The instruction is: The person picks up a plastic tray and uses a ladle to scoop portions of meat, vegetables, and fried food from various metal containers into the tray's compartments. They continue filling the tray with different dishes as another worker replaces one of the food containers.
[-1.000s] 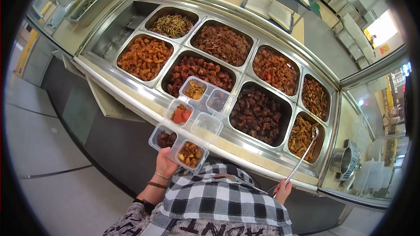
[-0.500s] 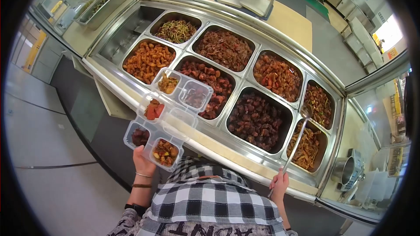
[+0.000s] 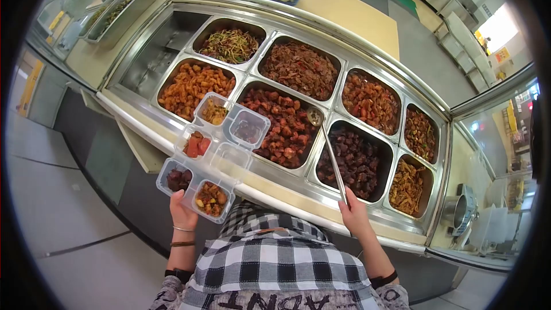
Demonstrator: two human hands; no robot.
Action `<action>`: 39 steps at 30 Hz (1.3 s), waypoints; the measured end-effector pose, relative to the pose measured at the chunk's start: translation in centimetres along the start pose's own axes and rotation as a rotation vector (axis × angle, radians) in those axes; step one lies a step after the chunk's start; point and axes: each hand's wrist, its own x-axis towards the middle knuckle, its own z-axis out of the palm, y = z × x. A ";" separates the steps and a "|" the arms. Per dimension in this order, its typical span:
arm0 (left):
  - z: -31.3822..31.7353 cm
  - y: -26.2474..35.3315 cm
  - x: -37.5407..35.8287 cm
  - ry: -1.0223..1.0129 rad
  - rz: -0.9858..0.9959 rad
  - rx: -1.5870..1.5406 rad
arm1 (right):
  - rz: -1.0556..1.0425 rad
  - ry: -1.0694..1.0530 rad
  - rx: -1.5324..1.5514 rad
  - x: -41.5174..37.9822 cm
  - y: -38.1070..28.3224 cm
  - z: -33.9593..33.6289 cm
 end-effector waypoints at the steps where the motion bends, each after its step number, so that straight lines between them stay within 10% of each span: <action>1: -0.4 0.8 0.8 -0.003 -0.011 -0.004 | 0.009 0.006 -0.007 0.0 -0.6 0.6; 21: -4.8 5.4 6.9 -0.009 -0.085 0.103 | 0.057 -0.175 -0.075 2.3 -5.5 4.6; 26: -6.4 4.9 7.7 0.004 -0.117 0.047 | 0.489 -0.387 0.429 1.6 -7.0 0.9; 39: -5.3 6.2 6.8 -0.066 -0.140 0.004 | 0.622 -0.476 1.374 2.3 -0.8 0.6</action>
